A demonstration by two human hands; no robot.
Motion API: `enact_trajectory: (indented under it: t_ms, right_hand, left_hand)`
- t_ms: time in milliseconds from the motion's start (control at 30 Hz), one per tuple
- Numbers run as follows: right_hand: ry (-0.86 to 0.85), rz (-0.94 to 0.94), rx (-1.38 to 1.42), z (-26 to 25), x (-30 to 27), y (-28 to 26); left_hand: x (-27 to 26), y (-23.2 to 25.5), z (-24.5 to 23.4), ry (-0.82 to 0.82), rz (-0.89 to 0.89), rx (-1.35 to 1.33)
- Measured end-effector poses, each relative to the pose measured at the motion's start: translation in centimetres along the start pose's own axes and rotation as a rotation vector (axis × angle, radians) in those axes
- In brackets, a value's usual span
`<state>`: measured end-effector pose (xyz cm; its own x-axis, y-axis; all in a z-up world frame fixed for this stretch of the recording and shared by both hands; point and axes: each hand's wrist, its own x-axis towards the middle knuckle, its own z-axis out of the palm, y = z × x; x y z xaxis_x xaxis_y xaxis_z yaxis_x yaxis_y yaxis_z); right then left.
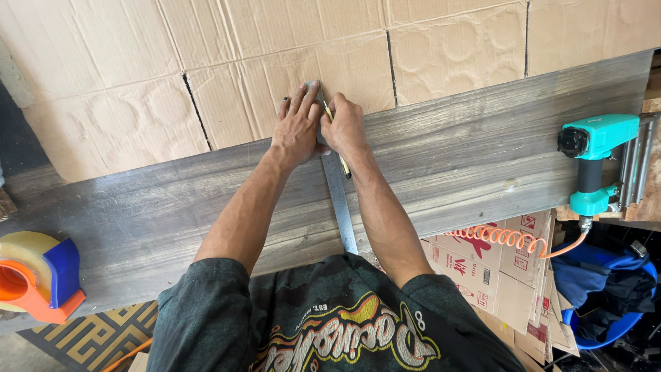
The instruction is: The person uses a metal ruler and a utility knife to score and cut a large piece of cardboard on a wooden workbench. They repeatedly align the ruler, score along its edge, and adjust the position to create straight cuts across the cardboard.
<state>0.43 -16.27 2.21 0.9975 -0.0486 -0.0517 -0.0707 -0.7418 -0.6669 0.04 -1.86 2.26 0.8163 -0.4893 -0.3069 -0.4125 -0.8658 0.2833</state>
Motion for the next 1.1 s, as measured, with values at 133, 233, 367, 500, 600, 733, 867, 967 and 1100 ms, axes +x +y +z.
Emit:
enact_trajectory:
  t_ms: [133, 233, 367, 500, 600, 733, 867, 967, 1100]
  right_hand:
    - [-0.007, 0.0, -0.012, 0.2, -0.2, 0.8]
    - [-0.015, -0.002, -0.028, 0.3, -0.5, 1.3]
    - [-0.022, 0.005, -0.02, 0.1, -0.7, 1.0]
    - [-0.023, 0.012, 0.021, -0.5, -1.5, 0.4]
    - [-0.024, 0.014, 0.005, 0.0, -2.0, 1.3]
    - [-0.03, 0.007, 0.003, -0.4, -2.6, 1.1]
    - [-0.068, -0.001, -0.063, -0.3, -3.1, 1.6]
    - [-0.077, 0.016, -0.049, -0.1, -3.8, 2.0]
    - [-0.087, 0.026, -0.042, -0.8, -4.2, 1.3]
  left_hand:
    - [0.2, 0.0, 0.2, 0.009, -0.002, 0.009]
    - [0.2, -0.3, 0.7, 0.025, 0.012, 0.003]
    - [0.1, -0.3, 0.8, 0.059, 0.018, 0.022]
    - [-0.1, -0.2, 0.5, 0.099, 0.029, 0.014]
    - [-0.7, 0.1, -0.5, 0.155, 0.037, -0.015]
    - [-0.2, -0.4, 0.5, 0.109, 0.036, -0.016]
    - [0.4, -0.9, 1.3, 0.158, 0.081, -0.096]
    - [0.2, -0.8, 1.5, 0.168, 0.08, -0.087]
    - [0.2, -0.9, 1.6, 0.19, 0.079, -0.08]
